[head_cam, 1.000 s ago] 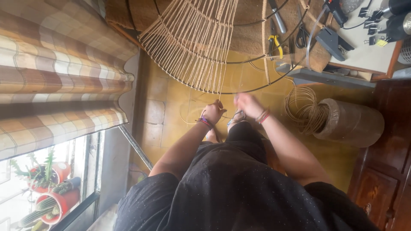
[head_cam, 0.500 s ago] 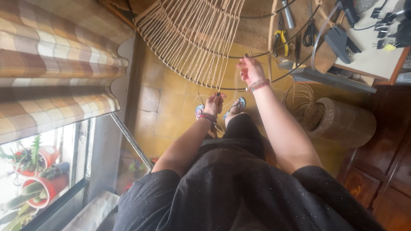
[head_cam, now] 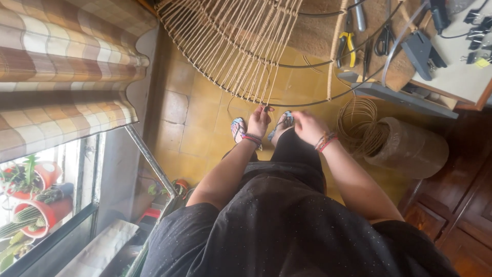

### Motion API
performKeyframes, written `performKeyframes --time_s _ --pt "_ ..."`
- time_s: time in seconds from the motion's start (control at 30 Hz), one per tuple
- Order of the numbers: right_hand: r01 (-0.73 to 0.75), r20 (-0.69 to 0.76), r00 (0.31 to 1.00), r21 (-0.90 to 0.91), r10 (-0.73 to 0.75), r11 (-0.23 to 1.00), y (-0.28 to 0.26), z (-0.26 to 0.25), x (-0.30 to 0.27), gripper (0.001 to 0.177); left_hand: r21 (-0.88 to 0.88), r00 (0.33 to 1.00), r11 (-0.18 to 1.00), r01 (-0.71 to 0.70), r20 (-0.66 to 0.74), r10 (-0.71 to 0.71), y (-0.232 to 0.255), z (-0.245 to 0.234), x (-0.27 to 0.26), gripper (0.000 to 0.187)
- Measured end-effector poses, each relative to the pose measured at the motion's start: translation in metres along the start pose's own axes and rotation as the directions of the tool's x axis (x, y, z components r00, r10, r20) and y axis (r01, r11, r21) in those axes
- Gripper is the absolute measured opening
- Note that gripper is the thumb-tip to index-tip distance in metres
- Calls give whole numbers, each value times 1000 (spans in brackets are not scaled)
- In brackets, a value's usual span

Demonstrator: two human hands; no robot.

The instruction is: Weaving wicker strands through a circular frame to create a piece of furniture.

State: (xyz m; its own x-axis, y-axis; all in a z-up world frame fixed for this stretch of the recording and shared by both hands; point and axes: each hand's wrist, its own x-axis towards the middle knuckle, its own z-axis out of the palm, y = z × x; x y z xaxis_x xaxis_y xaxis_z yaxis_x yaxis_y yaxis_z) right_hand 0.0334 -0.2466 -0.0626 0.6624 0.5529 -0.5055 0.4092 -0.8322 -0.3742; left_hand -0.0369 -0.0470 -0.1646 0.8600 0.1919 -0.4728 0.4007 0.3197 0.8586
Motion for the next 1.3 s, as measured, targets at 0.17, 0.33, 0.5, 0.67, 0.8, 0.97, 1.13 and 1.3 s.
performKeyframes --time_s 0.17,0.33,0.5,0.67,0.8,0.97,1.13,1.3 --pt "205 -560 820 98 -117 974 13 -12 51 36 106 996 991 -80 -40 85 -13 -6 16 33" --pt "364 -552 810 213 -196 907 17 -3 89 35 -2 982 982 -190 -20 190 -35 -2 23 30" --pt "399 -477 850 305 -224 865 23 35 99 28 -92 954 949 -301 -33 299 -50 2 17 29" --pt "340 -383 896 268 -224 901 18 37 92 17 -48 876 875 -482 -53 479 -79 0 38 26" --pt "157 -167 981 397 -97 904 3 21 104 18 -199 883 861 -468 -54 467 -130 10 98 27" --pt "-37 11 999 699 40 715 -36 17 115 30 -36 892 893 -448 -82 444 -118 21 134 23" --pt "235 -331 888 923 320 304 -37 37 93 30 266 940 909 -322 -22 340 -90 20 130 53" --pt "436 -472 843 880 258 187 -86 31 -14 20 -330 992 942 52 -92 -87 -116 -10 54 10"
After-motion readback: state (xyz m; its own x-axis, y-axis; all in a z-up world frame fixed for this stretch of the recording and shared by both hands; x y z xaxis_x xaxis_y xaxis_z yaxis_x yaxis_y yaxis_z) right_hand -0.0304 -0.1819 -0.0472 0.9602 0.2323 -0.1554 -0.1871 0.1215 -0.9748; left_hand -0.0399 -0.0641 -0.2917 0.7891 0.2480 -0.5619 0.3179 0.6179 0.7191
